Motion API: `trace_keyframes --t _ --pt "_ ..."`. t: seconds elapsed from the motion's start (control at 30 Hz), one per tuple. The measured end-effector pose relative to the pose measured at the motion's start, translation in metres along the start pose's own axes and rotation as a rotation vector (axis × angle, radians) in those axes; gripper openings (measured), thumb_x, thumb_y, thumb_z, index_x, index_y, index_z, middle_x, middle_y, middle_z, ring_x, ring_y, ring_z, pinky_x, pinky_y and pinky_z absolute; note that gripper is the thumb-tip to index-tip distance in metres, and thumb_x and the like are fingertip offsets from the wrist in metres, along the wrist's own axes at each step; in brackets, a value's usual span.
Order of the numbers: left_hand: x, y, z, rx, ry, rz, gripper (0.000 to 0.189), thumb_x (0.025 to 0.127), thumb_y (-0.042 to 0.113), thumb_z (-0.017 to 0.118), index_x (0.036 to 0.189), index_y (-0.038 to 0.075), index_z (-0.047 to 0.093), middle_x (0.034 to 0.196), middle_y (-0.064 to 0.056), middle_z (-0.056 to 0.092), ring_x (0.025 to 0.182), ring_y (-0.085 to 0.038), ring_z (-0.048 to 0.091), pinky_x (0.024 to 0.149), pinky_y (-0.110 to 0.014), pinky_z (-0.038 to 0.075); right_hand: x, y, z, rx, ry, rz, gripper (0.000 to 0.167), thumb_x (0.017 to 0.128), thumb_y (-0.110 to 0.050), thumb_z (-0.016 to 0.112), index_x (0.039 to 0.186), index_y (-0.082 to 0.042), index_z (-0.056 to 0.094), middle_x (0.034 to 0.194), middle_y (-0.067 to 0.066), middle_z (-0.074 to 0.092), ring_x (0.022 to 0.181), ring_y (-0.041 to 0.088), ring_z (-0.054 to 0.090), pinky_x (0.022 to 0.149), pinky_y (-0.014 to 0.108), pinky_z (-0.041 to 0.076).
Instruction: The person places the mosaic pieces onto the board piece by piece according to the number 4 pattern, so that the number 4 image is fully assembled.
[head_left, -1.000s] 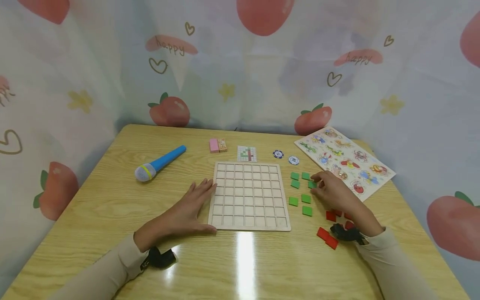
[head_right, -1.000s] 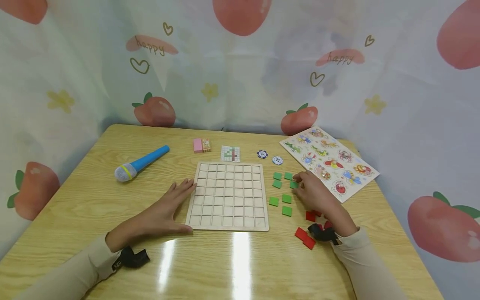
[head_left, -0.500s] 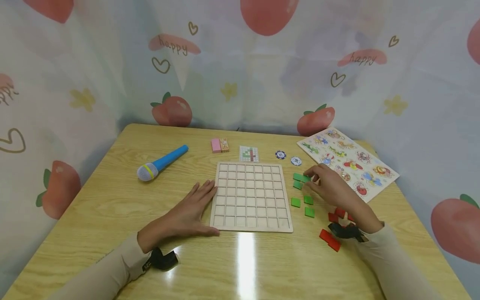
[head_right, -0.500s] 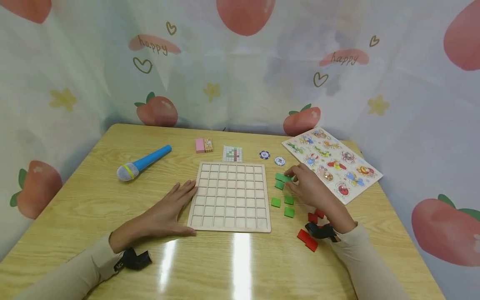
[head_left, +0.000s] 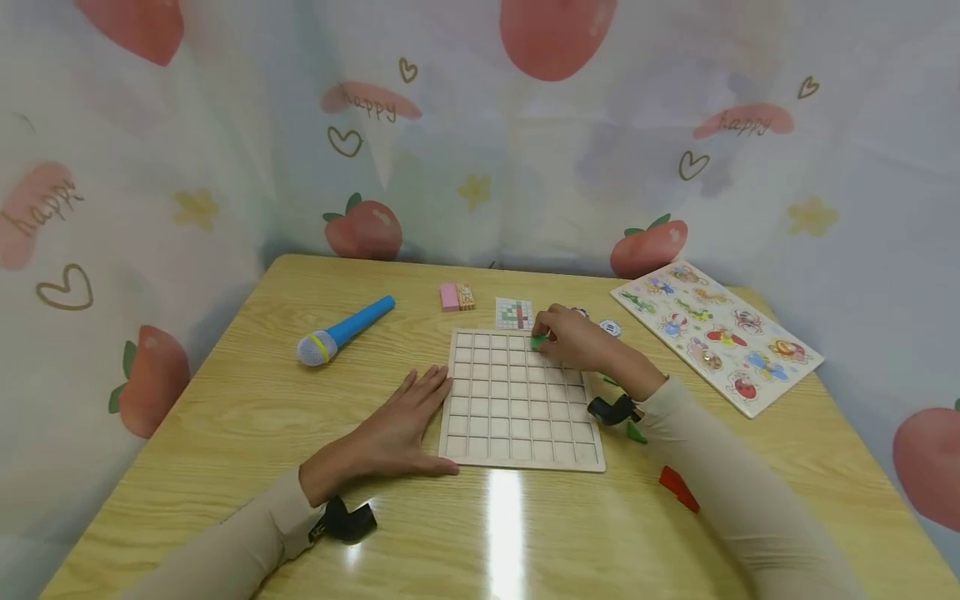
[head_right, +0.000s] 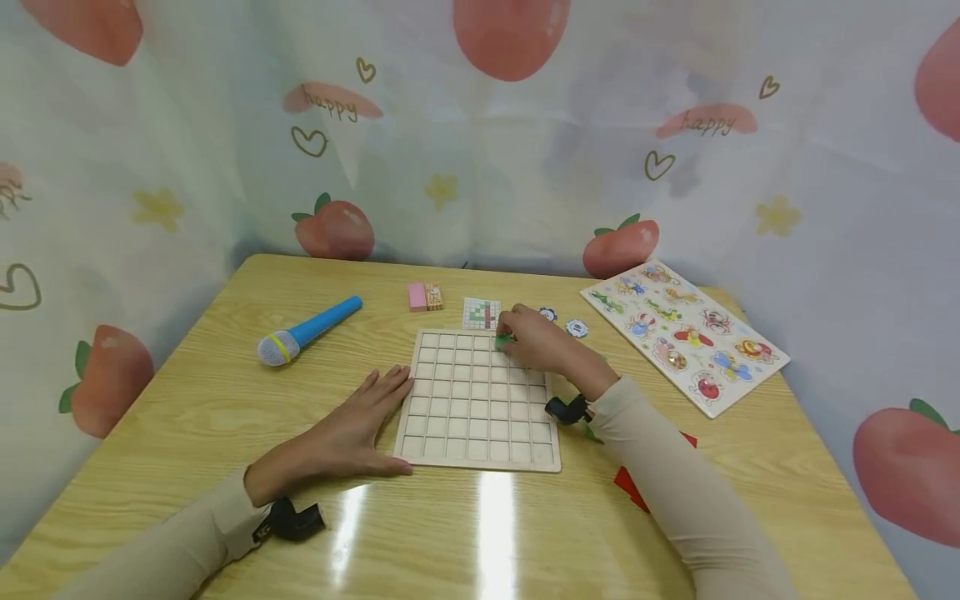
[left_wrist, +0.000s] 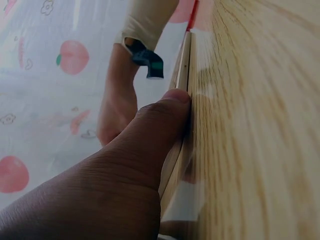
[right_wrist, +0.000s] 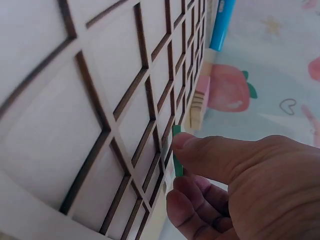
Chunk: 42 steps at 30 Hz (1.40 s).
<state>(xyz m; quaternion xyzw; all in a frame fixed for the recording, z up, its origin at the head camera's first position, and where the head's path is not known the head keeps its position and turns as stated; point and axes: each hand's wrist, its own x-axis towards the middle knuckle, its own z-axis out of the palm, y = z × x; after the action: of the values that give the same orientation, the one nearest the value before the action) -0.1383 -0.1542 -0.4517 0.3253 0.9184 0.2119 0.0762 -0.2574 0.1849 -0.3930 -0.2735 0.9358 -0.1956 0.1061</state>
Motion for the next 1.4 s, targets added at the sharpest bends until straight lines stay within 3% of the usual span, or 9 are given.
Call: trace_keyframes --t 0.27,0.5,0.6,0.67,0.83,0.9,1.0,1.17,1.4 --pt "0.006 0.006 0.002 0.019 -0.022 0.008 0.130 0.082 0.078 0.075 0.171 0.004 0.016 0.182 -0.013 0.009 0.170 -0.028 0.005 0.140 -0.053 0.004 -0.001 0.007 0.001 -0.008 0.005 -0.037 0.009 0.103 -0.012 0.071 0.111 -0.007 0.070 0.116 0.015 0.063 0.098 0.025 0.066 0.085 0.043 0.060" --pt "0.006 0.009 0.003 0.017 -0.010 0.024 0.128 0.083 0.075 0.077 0.170 0.002 0.019 0.181 -0.015 0.012 0.170 -0.031 0.007 0.140 -0.056 0.005 -0.003 0.010 0.005 -0.006 0.018 -0.032 0.014 0.104 -0.011 0.069 0.117 -0.005 0.071 0.118 0.014 0.066 0.100 0.025 0.066 0.087 0.044 0.059" --pt "0.003 0.008 0.003 0.023 0.000 0.002 0.129 0.082 0.075 0.078 0.170 0.001 0.020 0.181 -0.016 0.014 0.170 -0.032 0.008 0.140 -0.056 0.005 -0.013 0.007 0.003 0.001 0.063 -0.048 0.022 0.106 -0.012 0.067 0.125 -0.004 0.071 0.124 0.013 0.067 0.106 0.026 0.068 0.091 0.046 0.060" --pt "0.000 0.007 0.004 0.027 0.000 -0.010 0.130 0.081 0.076 0.078 0.170 0.000 0.020 0.180 -0.016 0.015 0.170 -0.032 0.009 0.139 -0.057 0.005 -0.029 0.007 0.001 0.025 0.141 -0.050 0.025 0.105 -0.010 0.067 0.129 -0.003 0.071 0.125 0.014 0.068 0.106 0.028 0.068 0.089 0.046 0.060" --pt "-0.006 0.004 0.004 0.027 -0.002 -0.017 0.130 0.082 0.078 0.075 0.170 0.001 0.020 0.180 -0.016 0.015 0.170 -0.033 0.009 0.139 -0.057 0.006 -0.083 0.014 0.005 0.112 0.435 0.062 0.023 0.105 -0.008 0.066 0.127 -0.006 0.072 0.121 0.012 0.073 0.098 0.024 0.067 0.082 0.028 0.056" --pt "-0.008 0.002 0.003 0.022 0.007 -0.022 0.129 0.082 0.077 0.076 0.170 0.001 0.020 0.180 -0.016 0.016 0.170 -0.033 0.010 0.139 -0.058 0.006 -0.097 0.018 0.011 0.144 0.498 0.120 0.023 0.107 -0.010 0.065 0.129 -0.008 0.072 0.122 0.011 0.073 0.098 0.023 0.066 0.080 0.021 0.052" --pt "-0.010 -0.001 0.001 0.016 0.017 -0.030 0.129 0.081 0.076 0.078 0.170 0.001 0.021 0.180 -0.016 0.016 0.170 -0.033 0.010 0.139 -0.058 0.006 -0.106 0.021 0.021 0.183 0.517 0.198 0.025 0.107 -0.013 0.064 0.132 -0.010 0.070 0.124 0.012 0.073 0.100 0.022 0.065 0.079 0.019 0.049" --pt "-0.008 -0.001 0.001 0.012 0.002 -0.023 0.130 0.082 0.078 0.076 0.170 0.001 0.019 0.181 -0.015 0.014 0.170 -0.032 0.008 0.139 -0.057 0.005 -0.109 0.025 0.033 0.160 0.485 0.321 0.027 0.107 -0.015 0.064 0.133 -0.009 0.069 0.120 0.016 0.068 0.097 0.027 0.062 0.074 0.029 0.049" --pt "-0.001 0.001 0.000 0.028 -0.005 -0.002 0.130 0.082 0.078 0.075 0.170 0.002 0.017 0.181 -0.014 0.012 0.170 -0.031 0.007 0.139 -0.056 0.004 -0.111 0.034 0.039 0.051 0.461 0.356 0.028 0.103 -0.013 0.069 0.127 0.000 0.069 0.122 0.023 0.064 0.101 0.034 0.062 0.082 0.043 0.053"
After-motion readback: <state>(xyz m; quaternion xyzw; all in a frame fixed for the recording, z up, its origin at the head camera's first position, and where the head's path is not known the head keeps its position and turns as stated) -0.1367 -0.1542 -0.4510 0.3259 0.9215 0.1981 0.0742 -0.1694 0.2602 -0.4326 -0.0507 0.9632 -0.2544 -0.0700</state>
